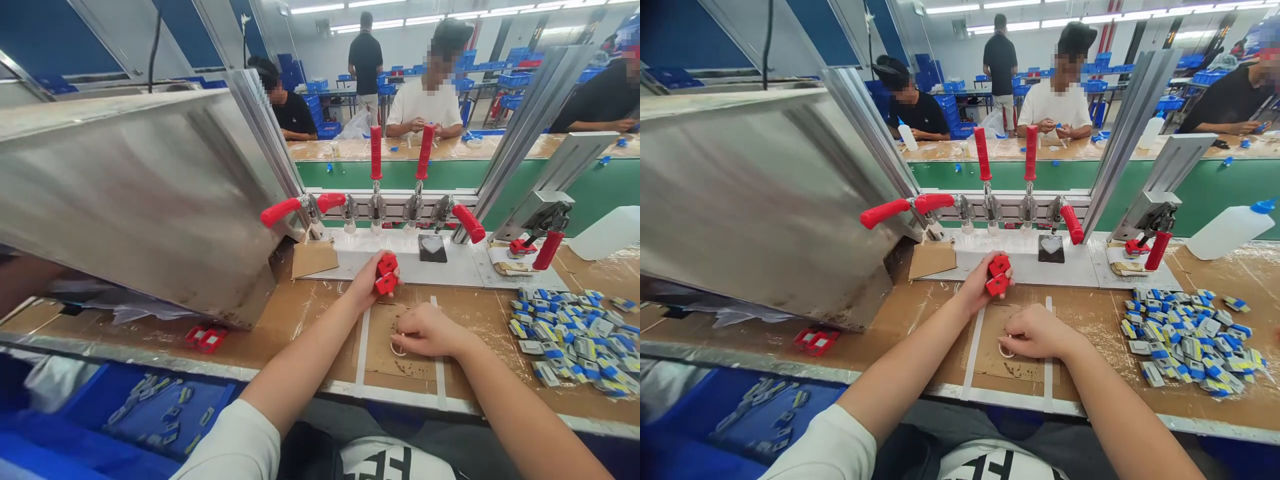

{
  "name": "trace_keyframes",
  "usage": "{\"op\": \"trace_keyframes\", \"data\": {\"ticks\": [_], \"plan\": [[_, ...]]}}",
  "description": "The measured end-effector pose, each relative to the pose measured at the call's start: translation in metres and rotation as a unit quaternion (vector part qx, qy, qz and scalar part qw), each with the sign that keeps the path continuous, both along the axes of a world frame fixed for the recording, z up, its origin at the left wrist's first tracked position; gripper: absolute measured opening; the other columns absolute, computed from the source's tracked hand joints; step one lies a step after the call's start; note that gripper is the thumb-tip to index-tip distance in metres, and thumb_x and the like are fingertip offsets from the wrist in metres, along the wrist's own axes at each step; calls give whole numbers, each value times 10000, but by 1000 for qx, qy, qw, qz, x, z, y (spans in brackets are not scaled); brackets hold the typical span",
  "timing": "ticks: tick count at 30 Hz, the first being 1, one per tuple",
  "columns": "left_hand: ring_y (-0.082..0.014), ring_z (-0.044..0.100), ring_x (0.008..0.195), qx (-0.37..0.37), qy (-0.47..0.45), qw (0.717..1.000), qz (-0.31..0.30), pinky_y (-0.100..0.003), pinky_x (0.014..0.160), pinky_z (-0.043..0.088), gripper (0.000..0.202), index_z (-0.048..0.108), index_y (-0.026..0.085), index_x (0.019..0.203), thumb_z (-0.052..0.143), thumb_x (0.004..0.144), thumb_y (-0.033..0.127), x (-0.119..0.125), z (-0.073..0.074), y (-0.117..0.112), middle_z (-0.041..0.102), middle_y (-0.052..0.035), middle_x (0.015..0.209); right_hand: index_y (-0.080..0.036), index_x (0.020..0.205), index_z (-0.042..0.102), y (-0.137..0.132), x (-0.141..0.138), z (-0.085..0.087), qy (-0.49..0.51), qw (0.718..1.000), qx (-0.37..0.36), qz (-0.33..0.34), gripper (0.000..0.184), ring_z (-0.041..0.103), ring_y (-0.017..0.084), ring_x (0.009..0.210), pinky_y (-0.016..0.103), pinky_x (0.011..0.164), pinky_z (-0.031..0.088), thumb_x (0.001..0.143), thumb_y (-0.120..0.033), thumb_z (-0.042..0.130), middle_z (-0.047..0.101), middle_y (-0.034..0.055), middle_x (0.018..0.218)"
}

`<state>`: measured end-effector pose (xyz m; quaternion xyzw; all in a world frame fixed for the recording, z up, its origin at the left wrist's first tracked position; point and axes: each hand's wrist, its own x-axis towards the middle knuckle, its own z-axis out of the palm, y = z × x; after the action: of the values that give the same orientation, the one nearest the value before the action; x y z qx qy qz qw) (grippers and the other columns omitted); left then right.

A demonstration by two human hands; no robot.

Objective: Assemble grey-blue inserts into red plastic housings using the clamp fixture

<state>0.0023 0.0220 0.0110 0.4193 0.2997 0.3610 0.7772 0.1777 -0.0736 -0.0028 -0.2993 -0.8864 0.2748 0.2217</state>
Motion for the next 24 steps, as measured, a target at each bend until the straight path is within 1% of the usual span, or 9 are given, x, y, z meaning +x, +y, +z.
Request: {"op": "trace_keyframes", "data": {"ticks": [2, 3, 6, 8, 10, 12, 17, 21, 24], "plan": [[-150, 625, 619, 106, 103, 989, -2, -212, 474, 451, 462, 537, 234, 1115, 593, 870, 621, -3, -6, -1, 584, 28, 746, -200, 603, 347, 0, 0, -1, 32, 999, -14, -11, 461, 329, 100, 536, 275, 576, 237, 1006, -345, 516, 380, -50, 568], [-148, 622, 641, 181, 163, 970, 0, -228, 534, 475, 429, 571, 226, 1099, 632, 858, 576, -5, -9, -3, 610, 20, 763, -201, 598, 335, 0, 0, -1, 47, 999, -21, -15, 470, 325, 99, 534, 275, 572, 238, 1011, -347, 507, 366, -51, 564], [-178, 646, 805, 389, 310, 867, -17, -288, 757, 512, 346, 665, 216, 1066, 726, 804, 433, -8, -13, -7, 705, -25, 915, -206, 585, 299, 2, 2, -2, 74, 996, -54, -9, 490, 289, 94, 514, 276, 545, 223, 1007, -341, 509, 318, -59, 550], [-208, 661, 886, 450, 365, 814, -43, -310, 821, 504, 338, 689, 226, 1073, 737, 790, 406, -9, -15, -9, 731, -38, 998, -211, 582, 273, 5, 5, -3, 103, 993, -56, -28, 493, 272, 94, 507, 273, 535, 222, 1007, -334, 492, 286, -63, 543], [-222, 672, 908, 467, 396, 788, -62, -312, 814, 498, 333, 693, 233, 1073, 733, 790, 404, -9, -15, -9, 742, -39, 1019, -215, 582, 249, 8, 7, -4, 131, 988, -32, -68, 489, 263, 96, 506, 271, 536, 226, 1009, -315, 465, 265, -63, 539], [-226, 678, 916, 472, 411, 776, -76, -310, 801, 493, 336, 689, 240, 1074, 731, 792, 418, -8, -15, -9, 749, -34, 1024, -214, 579, 267, 9, 8, -4, 113, 991, -2, -78, 479, 281, 99, 513, 271, 545, 234, 999, -297, 480, 288, -60, 535], [-206, 663, 822, 488, 413, 766, -71, -306, 759, 480, 297, 646, 237, 1026, 616, 876, 491, -11, -13, -12, 734, -13, 932, -205, 577, 386, 4, 0, 0, -11, 996, 87, -25, 459, 374, 111, 544, 285, 564, 235, 967, -353, 579, 462, -41, 555], [-193, 643, 773, 484, 387, 784, -30, -298, 743, 478, 342, 619, 217, 1007, 549, 906, 537, -14, -20, 4, 703, -3, 881, -217, 587, 347, 11, 0, 2, -9, 980, 145, -135, 502, 447, 119, 589, 279, 593, 280, 1001, -425, 540, 449, -31, 578], [-185, 625, 751, 469, 375, 799, 11, -293, 738, 484, 359, 621, 206, 982, 524, 904, 543, -12, -18, 5, 691, -4, 862, -220, 625, 390, -3, -2, 8, 11, 977, 151, -147, 468, 478, 124, 614, 271, 604, 303, 1015, -440, 525, 467, -23, 616]]}}
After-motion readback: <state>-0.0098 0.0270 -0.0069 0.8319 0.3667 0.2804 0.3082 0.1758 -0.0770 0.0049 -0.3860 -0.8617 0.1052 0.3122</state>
